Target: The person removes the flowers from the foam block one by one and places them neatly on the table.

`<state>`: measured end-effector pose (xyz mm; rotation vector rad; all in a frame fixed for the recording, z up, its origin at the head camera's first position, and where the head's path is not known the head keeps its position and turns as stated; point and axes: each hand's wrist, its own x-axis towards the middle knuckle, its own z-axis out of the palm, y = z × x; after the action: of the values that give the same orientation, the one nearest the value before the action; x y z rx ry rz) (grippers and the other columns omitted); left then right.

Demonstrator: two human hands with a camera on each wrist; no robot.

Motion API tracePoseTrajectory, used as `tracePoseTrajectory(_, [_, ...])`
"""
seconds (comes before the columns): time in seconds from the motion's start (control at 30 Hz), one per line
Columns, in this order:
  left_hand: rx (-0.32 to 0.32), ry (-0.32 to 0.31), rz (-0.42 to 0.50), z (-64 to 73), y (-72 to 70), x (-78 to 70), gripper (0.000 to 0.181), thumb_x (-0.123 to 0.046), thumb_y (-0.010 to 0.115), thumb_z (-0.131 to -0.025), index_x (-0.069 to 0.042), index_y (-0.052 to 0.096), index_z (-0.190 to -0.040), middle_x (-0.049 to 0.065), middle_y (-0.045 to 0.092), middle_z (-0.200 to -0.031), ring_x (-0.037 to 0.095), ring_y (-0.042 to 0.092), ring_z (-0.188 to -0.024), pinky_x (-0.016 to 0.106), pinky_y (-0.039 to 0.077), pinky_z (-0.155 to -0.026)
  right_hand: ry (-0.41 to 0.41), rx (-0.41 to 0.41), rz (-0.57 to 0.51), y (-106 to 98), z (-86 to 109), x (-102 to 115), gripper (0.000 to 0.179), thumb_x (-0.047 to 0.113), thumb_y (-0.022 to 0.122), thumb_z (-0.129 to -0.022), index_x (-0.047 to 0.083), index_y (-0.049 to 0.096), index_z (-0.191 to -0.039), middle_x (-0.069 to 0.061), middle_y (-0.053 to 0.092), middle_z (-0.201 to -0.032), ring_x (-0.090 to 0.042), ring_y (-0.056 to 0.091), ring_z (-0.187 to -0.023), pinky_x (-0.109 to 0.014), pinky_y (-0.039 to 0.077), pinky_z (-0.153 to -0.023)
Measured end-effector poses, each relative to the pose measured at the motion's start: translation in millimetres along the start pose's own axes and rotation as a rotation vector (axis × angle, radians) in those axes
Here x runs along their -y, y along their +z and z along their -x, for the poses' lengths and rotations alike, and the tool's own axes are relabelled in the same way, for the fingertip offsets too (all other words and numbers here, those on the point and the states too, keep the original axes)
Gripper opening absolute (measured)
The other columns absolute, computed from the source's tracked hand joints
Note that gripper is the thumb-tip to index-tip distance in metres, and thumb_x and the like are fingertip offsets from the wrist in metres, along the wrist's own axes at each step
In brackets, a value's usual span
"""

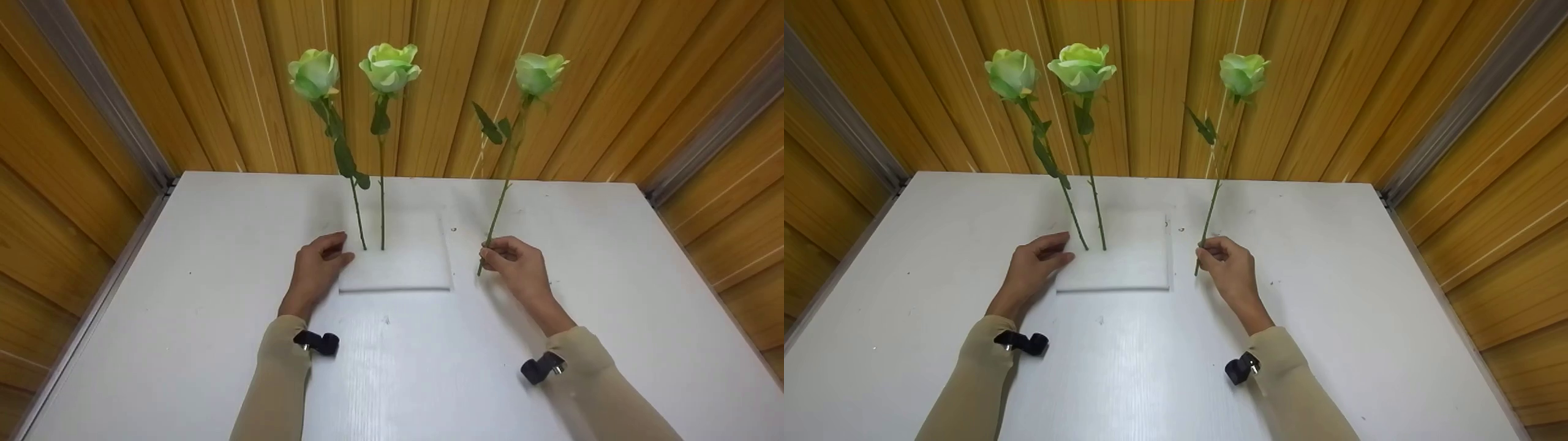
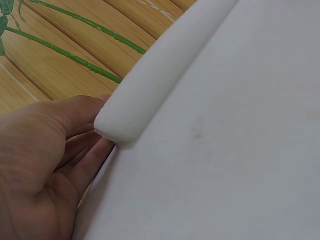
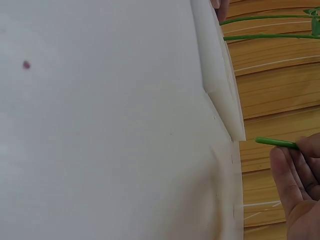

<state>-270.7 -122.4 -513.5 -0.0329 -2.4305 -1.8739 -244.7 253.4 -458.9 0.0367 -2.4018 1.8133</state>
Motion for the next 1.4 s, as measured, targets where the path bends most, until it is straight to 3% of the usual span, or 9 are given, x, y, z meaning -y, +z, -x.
tracePoseTrajectory(0.6, [0.003,0.004,-0.012,0.3,0.0,-0.2,0.049,-0.01,0.082,-0.095,-0.007,0.069,-0.142,0.01,0.067,-0.138,0.025,0.065,-0.126,0.037,0.053,-0.107,0.137,0.059,0.09,-30.3,23.2,-13.4,0.025,0.004,0.076,-0.099,-0.012,0.071,-0.118,-0.014,0.075,-0.103,-0.012,0.074,-0.087,-0.027,0.064,-0.08])
tracePoseTrajectory(1.0, [-0.007,0.017,-0.026,0.3,0.7,0.9,0.048,-0.01,0.081,-0.095,-0.007,0.069,-0.141,0.01,0.068,-0.138,0.024,0.066,-0.124,0.037,0.053,-0.107,0.196,0.064,0.128,-34.7,29.4,-19.1,0.022,0.005,0.079,-0.096,-0.01,0.073,-0.11,-0.007,0.075,-0.094,-0.009,0.072,-0.084,-0.024,0.063,-0.075])
tracePoseTrajectory(1.23, [-0.004,0.006,-0.011,0.7,0.6,0.9,0.049,-0.01,0.082,-0.094,-0.008,0.069,-0.141,0.01,0.068,-0.137,0.024,0.066,-0.124,0.038,0.053,-0.107,0.248,0.095,0.109,-36.5,32.4,-21.2,0.025,0.006,0.078,-0.097,-0.01,0.072,-0.115,-0.01,0.073,-0.099,-0.012,0.072,-0.089,-0.026,0.063,-0.079])
tracePoseTrajectory(1.4, [-0.001,0.02,-0.004,-0.4,0.2,2.3,0.047,-0.01,0.082,-0.095,-0.006,0.07,-0.14,0.01,0.068,-0.139,0.025,0.065,-0.126,0.036,0.053,-0.107,0.237,0.126,0.124,-37.7,33.9,-22.9,0.027,0.006,0.076,-0.099,-0.012,0.07,-0.119,-0.012,0.074,-0.102,-0.015,0.074,-0.091,-0.027,0.064,-0.08])
